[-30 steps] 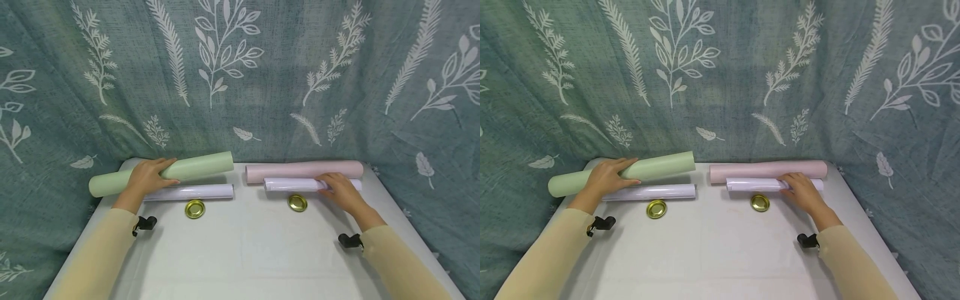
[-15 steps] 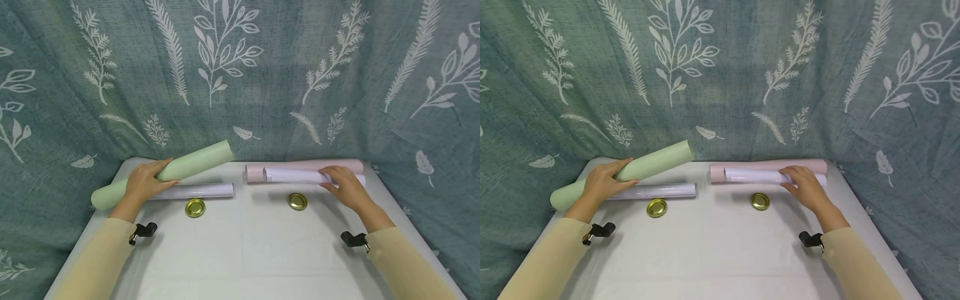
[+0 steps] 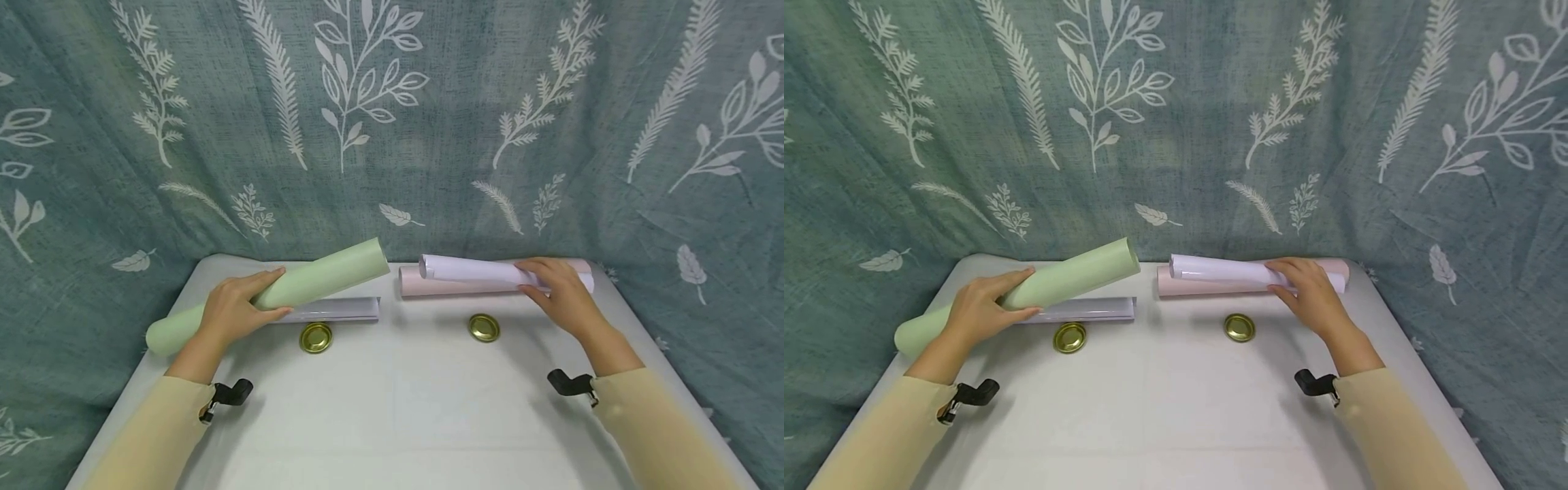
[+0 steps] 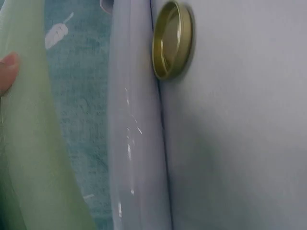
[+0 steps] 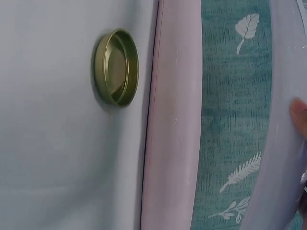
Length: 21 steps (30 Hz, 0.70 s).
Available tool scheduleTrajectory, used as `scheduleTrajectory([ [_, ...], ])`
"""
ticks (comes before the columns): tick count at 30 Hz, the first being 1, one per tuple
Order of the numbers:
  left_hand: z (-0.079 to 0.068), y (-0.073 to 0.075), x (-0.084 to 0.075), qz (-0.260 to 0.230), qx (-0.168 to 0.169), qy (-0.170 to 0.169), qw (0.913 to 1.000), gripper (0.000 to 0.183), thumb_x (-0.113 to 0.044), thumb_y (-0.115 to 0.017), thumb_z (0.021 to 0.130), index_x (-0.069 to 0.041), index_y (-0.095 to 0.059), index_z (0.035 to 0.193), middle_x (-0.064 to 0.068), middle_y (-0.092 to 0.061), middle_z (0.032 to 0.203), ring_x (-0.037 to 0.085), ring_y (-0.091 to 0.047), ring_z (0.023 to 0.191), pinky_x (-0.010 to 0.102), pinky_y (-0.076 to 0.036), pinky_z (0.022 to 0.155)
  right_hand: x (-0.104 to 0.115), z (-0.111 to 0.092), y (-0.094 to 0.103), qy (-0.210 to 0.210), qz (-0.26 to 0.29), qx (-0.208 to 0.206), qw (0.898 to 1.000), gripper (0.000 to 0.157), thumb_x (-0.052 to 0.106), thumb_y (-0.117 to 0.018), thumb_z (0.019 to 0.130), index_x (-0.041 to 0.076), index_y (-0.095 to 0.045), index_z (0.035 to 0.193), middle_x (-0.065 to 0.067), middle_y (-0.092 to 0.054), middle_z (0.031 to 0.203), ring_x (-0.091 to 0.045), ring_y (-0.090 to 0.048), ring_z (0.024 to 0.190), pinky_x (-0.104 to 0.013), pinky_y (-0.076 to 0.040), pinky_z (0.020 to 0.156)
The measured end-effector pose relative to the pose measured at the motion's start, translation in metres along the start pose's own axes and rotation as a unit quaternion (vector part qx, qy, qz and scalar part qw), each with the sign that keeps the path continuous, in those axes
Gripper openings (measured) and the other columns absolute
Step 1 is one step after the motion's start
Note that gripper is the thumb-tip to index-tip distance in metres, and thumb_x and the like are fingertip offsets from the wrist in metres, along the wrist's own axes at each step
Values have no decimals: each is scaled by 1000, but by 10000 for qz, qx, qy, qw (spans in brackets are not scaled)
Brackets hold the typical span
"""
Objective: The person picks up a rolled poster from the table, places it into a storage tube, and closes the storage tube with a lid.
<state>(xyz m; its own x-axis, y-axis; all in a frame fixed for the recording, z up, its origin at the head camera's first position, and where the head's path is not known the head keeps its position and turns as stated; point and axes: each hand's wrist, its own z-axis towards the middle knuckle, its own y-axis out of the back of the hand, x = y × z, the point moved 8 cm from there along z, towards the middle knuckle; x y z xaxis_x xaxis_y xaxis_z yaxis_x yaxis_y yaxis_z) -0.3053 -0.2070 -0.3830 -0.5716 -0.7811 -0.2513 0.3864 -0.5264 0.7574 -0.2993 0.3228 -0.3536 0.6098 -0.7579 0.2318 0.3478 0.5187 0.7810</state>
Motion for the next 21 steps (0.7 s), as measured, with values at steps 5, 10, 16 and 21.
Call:
scheduleTrajectory([
  [5,-2,3,-12,-117,-2,-167,9998,77,-44,-91,66,-21,-66,135,7,-71,122,33,-71,93,52,-56,74,11,3,-2,50,-11,-2,10000,49,-1,-80,82,5,-65,128,-15,-63,124,-39,-54,115,-57,-38,99],
  [10,-6,2,-18,-153,20,-245,9996,78,-43,-92,65,-22,-66,135,6,-71,122,32,-71,94,52,-55,79,20,6,-2,142,-26,-5,9999,49,-2,-80,81,6,-65,127,-15,-63,124,-38,-54,114,-55,-38,97],
  [16,-13,-2,-20,-255,69,-327,9991,78,-40,-93,64,-21,-67,135,8,-72,120,32,-72,93,53,-55,78,28,7,-6,289,-9,0,9996,50,-2,-81,80,5,-65,127,-16,-63,125,-39,-55,114,-56,-39,97],
  [21,-17,-6,-21,-278,204,-345,9988,78,-51,-90,67,-21,-66,135,5,-72,120,30,-72,91,52,-55,80,32,7,-10,401,2,-33,9992,50,-2,-81,79,6,-66,126,-15,-63,124,-38,-55,114,-54,-39,97],
])
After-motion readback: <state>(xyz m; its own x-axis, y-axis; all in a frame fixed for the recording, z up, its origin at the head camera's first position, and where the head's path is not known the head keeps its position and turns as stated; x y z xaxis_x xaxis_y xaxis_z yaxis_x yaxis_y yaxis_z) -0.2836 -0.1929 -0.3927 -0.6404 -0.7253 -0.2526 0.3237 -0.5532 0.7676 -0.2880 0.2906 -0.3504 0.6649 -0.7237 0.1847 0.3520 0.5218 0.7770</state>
